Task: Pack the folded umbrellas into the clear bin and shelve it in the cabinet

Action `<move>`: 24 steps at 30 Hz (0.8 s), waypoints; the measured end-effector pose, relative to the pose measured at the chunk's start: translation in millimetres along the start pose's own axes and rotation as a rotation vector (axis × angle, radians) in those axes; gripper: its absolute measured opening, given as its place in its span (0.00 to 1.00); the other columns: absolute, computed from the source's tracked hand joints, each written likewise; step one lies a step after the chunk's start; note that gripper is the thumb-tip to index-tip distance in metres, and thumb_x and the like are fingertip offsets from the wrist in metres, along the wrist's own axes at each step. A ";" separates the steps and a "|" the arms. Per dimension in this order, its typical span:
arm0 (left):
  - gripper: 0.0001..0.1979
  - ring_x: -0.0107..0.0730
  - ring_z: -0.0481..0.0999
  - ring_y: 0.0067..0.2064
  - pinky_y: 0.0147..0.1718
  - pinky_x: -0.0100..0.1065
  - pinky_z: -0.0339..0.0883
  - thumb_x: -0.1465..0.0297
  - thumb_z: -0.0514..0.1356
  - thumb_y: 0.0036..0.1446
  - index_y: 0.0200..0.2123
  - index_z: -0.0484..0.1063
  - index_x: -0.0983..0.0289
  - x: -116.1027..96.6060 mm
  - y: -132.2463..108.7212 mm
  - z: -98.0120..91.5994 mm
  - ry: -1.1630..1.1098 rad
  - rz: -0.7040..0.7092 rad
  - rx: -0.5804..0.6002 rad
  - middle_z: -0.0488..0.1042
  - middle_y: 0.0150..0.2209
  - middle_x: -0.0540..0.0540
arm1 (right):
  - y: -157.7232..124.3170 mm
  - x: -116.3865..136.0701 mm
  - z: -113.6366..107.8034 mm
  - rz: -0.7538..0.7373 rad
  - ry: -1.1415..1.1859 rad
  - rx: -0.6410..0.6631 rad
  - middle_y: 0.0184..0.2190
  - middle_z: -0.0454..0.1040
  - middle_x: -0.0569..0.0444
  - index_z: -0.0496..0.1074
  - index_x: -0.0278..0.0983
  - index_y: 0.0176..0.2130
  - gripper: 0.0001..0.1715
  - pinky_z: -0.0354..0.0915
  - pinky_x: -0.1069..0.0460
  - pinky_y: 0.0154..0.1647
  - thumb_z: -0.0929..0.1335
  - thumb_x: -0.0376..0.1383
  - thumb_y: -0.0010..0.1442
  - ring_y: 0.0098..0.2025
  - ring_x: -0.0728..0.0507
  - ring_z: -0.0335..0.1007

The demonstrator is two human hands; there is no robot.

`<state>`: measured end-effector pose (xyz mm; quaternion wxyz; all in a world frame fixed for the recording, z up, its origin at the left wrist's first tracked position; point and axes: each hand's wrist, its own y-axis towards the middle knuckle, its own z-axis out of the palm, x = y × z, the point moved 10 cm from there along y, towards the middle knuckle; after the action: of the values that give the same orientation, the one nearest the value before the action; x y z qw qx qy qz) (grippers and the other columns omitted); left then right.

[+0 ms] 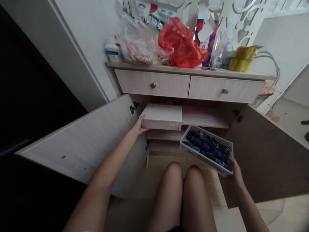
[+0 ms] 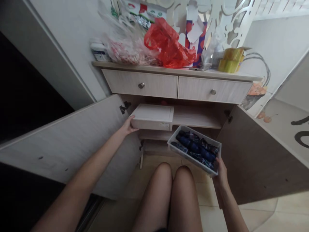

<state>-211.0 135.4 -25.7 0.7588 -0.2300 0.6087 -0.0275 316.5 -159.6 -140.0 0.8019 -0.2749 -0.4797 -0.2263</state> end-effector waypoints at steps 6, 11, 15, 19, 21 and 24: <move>0.17 0.37 0.77 0.38 0.40 0.41 0.79 0.66 0.63 0.60 0.53 0.72 0.60 24.9 -55.7 -51.5 -0.125 -0.056 0.044 0.74 0.42 0.58 | 17.1 43.9 23.3 -0.081 0.024 -0.102 0.44 0.82 0.55 0.77 0.41 0.53 0.36 0.76 0.49 0.34 0.74 0.46 0.44 0.40 0.39 0.79; 0.18 0.37 0.77 0.38 0.37 0.38 0.80 0.67 0.61 0.62 0.55 0.71 0.61 43.1 -99.4 -65.7 -0.113 -0.065 0.049 0.74 0.41 0.59 | 13.4 63.1 39.6 -0.170 0.015 -0.074 0.48 0.81 0.55 0.77 0.40 0.55 0.41 0.75 0.50 0.39 0.75 0.45 0.40 0.46 0.40 0.78; 0.18 0.37 0.77 0.38 0.36 0.37 0.80 0.67 0.61 0.63 0.55 0.72 0.60 52.7 -115.7 -72.3 -0.128 -0.048 -0.004 0.75 0.40 0.59 | 6.2 61.4 40.9 -0.129 -0.031 -0.001 0.45 0.82 0.53 0.78 0.39 0.54 0.41 0.76 0.47 0.40 0.76 0.46 0.39 0.44 0.37 0.78; 0.17 0.36 0.77 0.36 0.36 0.38 0.80 0.66 0.63 0.62 0.54 0.73 0.59 65.6 -124.2 -74.9 -0.164 -0.082 -0.045 0.74 0.40 0.58 | 6.4 54.9 38.3 -0.054 -0.128 0.061 0.37 0.82 0.53 0.80 0.38 0.48 0.35 0.76 0.45 0.38 0.75 0.47 0.40 0.41 0.35 0.79; 0.18 0.35 0.77 0.36 0.36 0.37 0.79 0.65 0.63 0.62 0.54 0.73 0.59 70.2 -128.7 -75.8 -0.167 -0.088 -0.057 0.74 0.41 0.58 | 8.4 51.8 38.5 -0.001 -0.143 0.084 0.35 0.82 0.53 0.80 0.38 0.46 0.33 0.76 0.45 0.38 0.75 0.47 0.40 0.41 0.34 0.80; 0.18 0.35 0.77 0.36 0.35 0.36 0.79 0.67 0.61 0.62 0.56 0.73 0.59 74.8 -136.8 -74.4 -0.161 -0.083 -0.051 0.75 0.42 0.58 | 9.5 50.7 47.1 0.056 -0.155 0.163 0.37 0.83 0.51 0.79 0.38 0.46 0.31 0.76 0.43 0.40 0.75 0.46 0.42 0.43 0.33 0.80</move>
<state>-228.7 -34.2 -52.9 0.7975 -0.2757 0.5361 -0.0247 314.3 -126.5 -78.5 0.7880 -0.2389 -0.5493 -0.1422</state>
